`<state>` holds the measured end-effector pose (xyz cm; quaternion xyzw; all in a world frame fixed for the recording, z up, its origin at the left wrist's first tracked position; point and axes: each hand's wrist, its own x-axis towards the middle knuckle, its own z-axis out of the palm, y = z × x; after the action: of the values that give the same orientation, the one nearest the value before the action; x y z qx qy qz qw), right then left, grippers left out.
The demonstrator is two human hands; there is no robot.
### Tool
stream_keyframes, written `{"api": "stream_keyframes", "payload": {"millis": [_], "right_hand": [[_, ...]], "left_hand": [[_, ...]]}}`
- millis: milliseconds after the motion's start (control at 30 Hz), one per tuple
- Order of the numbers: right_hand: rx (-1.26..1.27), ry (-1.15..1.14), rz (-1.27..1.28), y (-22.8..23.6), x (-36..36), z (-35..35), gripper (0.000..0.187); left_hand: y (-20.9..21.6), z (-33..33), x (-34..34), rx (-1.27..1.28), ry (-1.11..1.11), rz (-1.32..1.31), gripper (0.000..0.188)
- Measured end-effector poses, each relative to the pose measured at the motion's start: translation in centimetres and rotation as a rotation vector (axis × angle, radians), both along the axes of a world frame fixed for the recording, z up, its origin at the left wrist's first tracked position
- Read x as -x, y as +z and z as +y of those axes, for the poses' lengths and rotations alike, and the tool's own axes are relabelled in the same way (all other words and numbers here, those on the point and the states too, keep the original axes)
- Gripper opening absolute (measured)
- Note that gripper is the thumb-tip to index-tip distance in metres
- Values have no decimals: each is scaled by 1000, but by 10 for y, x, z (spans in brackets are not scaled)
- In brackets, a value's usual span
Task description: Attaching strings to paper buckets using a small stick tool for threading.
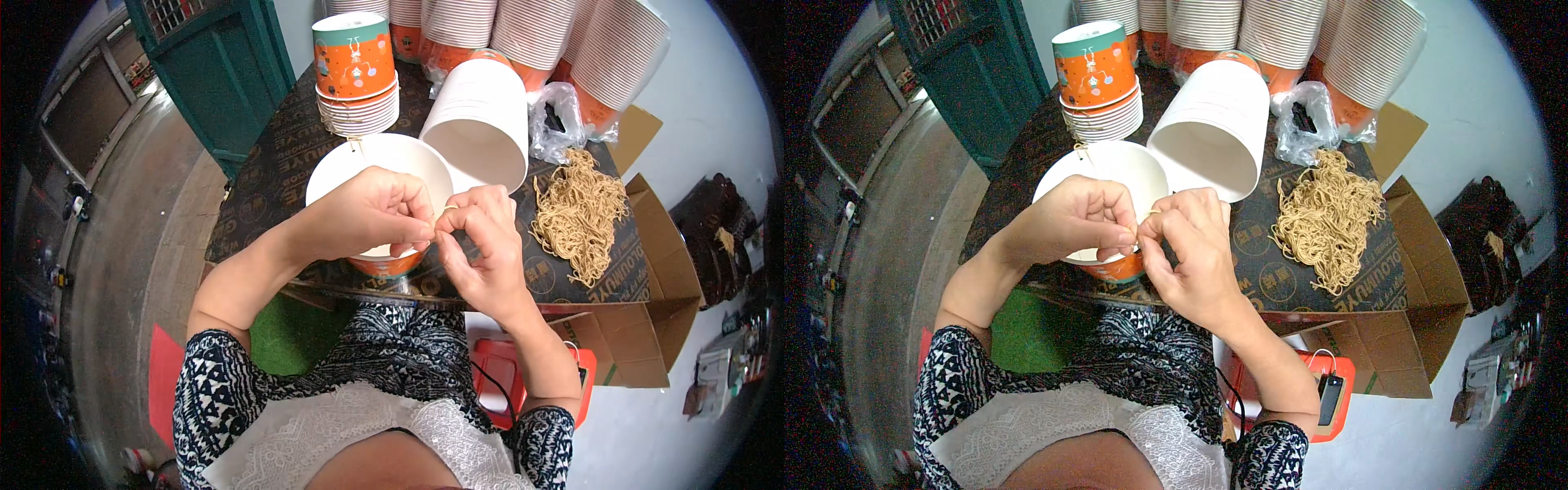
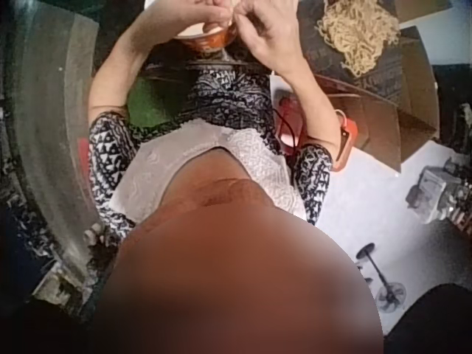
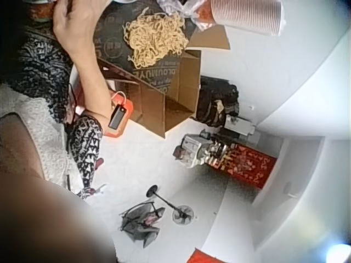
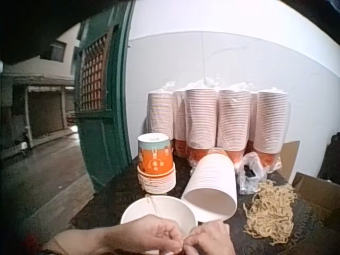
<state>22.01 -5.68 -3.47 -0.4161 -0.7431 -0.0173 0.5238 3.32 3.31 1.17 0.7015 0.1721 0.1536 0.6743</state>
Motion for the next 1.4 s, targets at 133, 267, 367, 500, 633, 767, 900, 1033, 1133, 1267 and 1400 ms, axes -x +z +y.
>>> {"api": "stream_keyframes", "payload": {"millis": [133, 267, 367, 500, 633, 767, 900, 1033, 1133, 1267, 1400], "right_hand": [[-43, -33, -23, -3, 2, -1, 21], [-99, -64, -83, -4, 7, -7, 23], [-227, -93, -165, -6, 8, -8, 25], [-203, -81, -201, -6, 2, -7, 23], [-146, -143, -155, -7, 0, 0, 17], [-104, -141, -166, -4, 1, 0, 13], [-92, -136, -172, -3, 2, -1, 12], [-102, -135, -164, -3, 4, -2, 13], [-105, -132, -160, -2, 4, -3, 12], [-66, -133, -153, 0, 5, -3, 16], [26, -98, -127, 3, 8, -5, 21]], "left_hand": [[0, -1, 0, 7, 48, 16, 13], [2, -4, -3, -8, 107, 23, 9], [1, -4, -2, -11, 80, 28, 9], [-9, -2, -2, -45, 67, -58, 9], [-12, -3, 3, -269, 24, -43, 8], [-6, -16, 5, -609, 92, 18, 13], [-10, -29, 2, -969, 222, -40, 13], [-17, -38, 4, -1208, 440, -46, 13], [-21, -41, 6, -1302, 489, 6, 13], [-33, -38, 8, -1281, 496, -5, 13], [-39, -34, 10, -1334, 498, -100, 13]]}}
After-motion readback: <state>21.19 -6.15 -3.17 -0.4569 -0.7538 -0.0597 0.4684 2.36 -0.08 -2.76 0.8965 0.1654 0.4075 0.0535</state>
